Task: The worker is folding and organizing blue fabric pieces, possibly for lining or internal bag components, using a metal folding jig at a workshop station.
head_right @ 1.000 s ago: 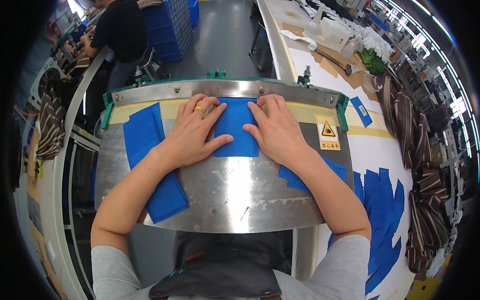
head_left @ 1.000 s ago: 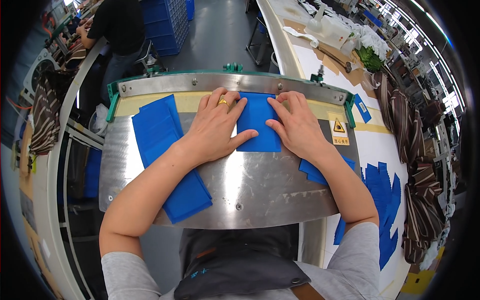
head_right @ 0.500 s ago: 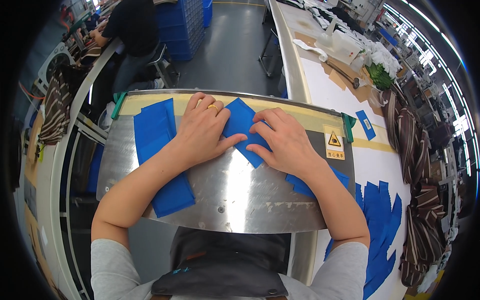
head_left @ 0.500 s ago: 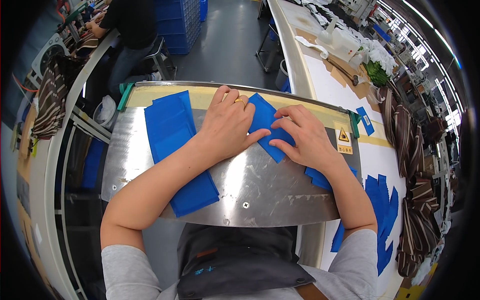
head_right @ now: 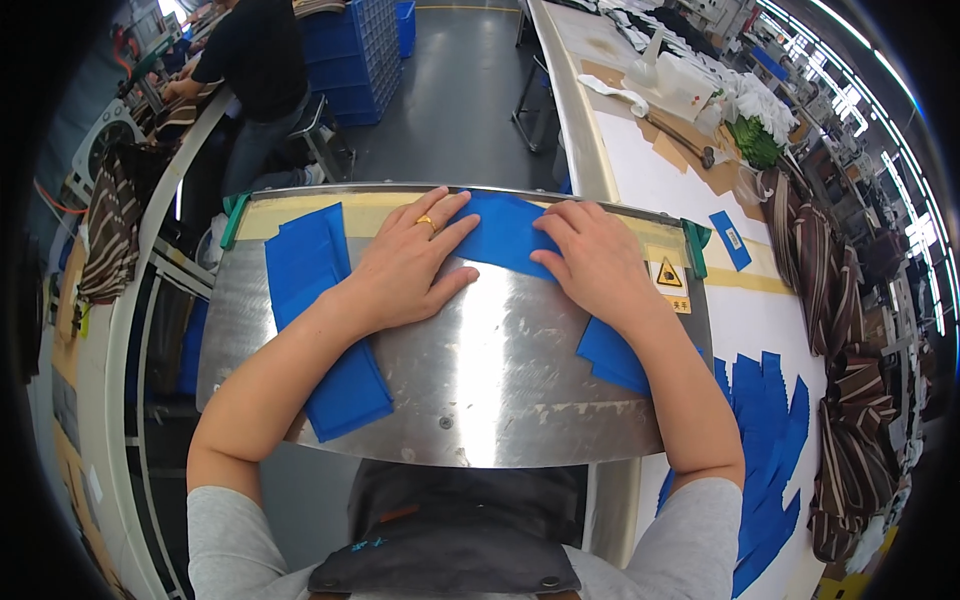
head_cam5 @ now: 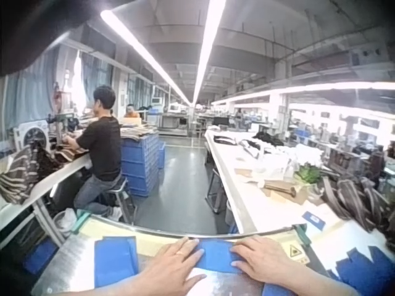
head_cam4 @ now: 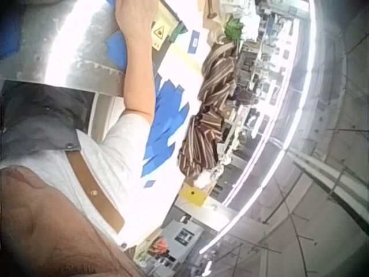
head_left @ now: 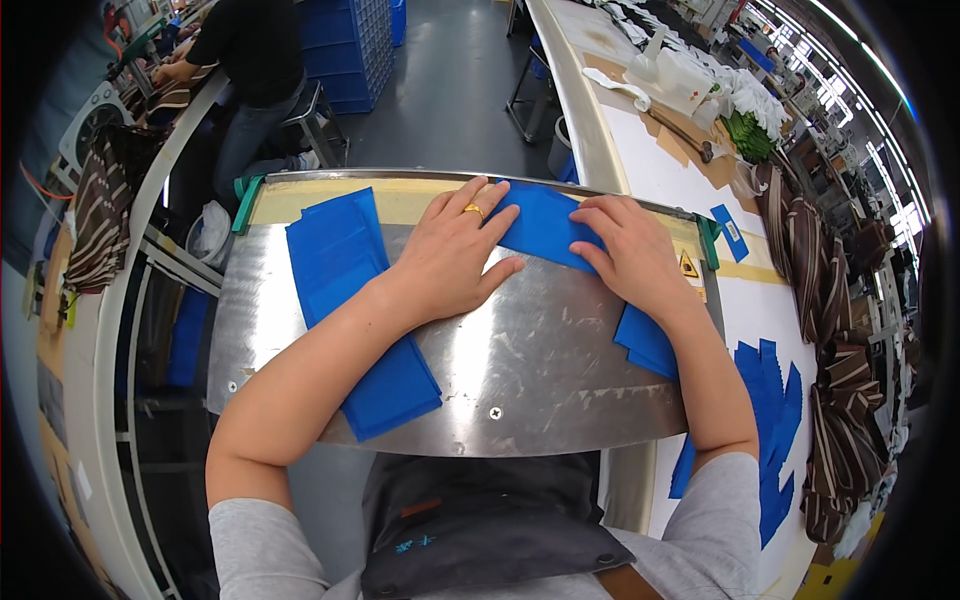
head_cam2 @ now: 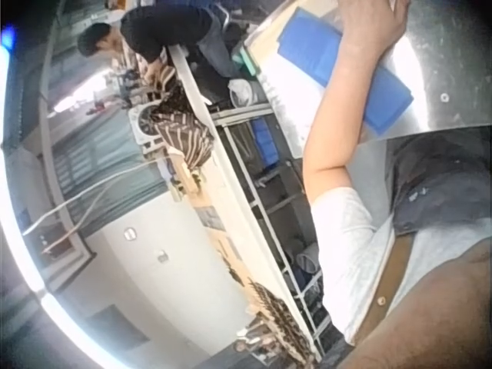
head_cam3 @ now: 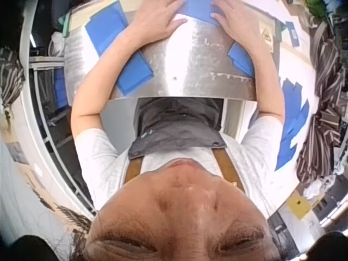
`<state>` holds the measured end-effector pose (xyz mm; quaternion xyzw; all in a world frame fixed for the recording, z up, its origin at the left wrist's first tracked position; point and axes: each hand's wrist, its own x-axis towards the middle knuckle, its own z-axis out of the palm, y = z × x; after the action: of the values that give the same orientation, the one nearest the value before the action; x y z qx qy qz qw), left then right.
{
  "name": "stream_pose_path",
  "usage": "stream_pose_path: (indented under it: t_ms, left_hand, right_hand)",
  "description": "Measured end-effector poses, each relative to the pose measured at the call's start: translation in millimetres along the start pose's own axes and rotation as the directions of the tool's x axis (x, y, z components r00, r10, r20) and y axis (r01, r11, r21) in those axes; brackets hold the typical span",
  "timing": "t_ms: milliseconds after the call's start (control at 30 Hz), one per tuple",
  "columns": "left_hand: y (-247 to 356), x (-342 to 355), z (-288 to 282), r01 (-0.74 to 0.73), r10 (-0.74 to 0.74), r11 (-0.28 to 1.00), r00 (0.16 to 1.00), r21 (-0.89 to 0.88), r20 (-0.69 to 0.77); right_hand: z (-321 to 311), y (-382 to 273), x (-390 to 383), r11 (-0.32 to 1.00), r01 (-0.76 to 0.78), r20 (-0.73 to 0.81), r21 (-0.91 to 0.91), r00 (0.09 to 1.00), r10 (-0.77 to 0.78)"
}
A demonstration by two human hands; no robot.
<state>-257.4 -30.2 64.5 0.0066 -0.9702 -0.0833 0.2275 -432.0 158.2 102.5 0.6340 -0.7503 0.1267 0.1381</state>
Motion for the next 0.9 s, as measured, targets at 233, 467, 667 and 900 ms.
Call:
stream_pose_path:
  t_ms: [233, 467, 667, 900]
  left_hand:
    - [9, 0, -9, 0.095, -0.113, 0.989, 0.979, 0.111, 0.168]
    - [0, -4, -9, 0.148, -0.150, 0.989, 0.983, 0.026, 0.109]
    - [-6, -4, -1, 0.106, -0.106, 0.994, 0.992, 0.007, 0.062]
    - [1, -2, -7, 0.116, -0.122, 0.990, 0.989, 0.083, 0.078]
  right_hand:
    - [6, -6, -3, 0.995, 0.039, 0.004, 0.089, 0.999, -0.040]
    - [3, -6, -3, 0.997, -0.047, 0.063, 0.068, 0.997, 0.042]
    - [-1, -2, -4, 0.996, -0.089, 0.120, 0.010, 0.989, 0.088]
    - [6, 1, -4, 0.989, -0.140, 0.128, 0.056, 0.983, 0.132]
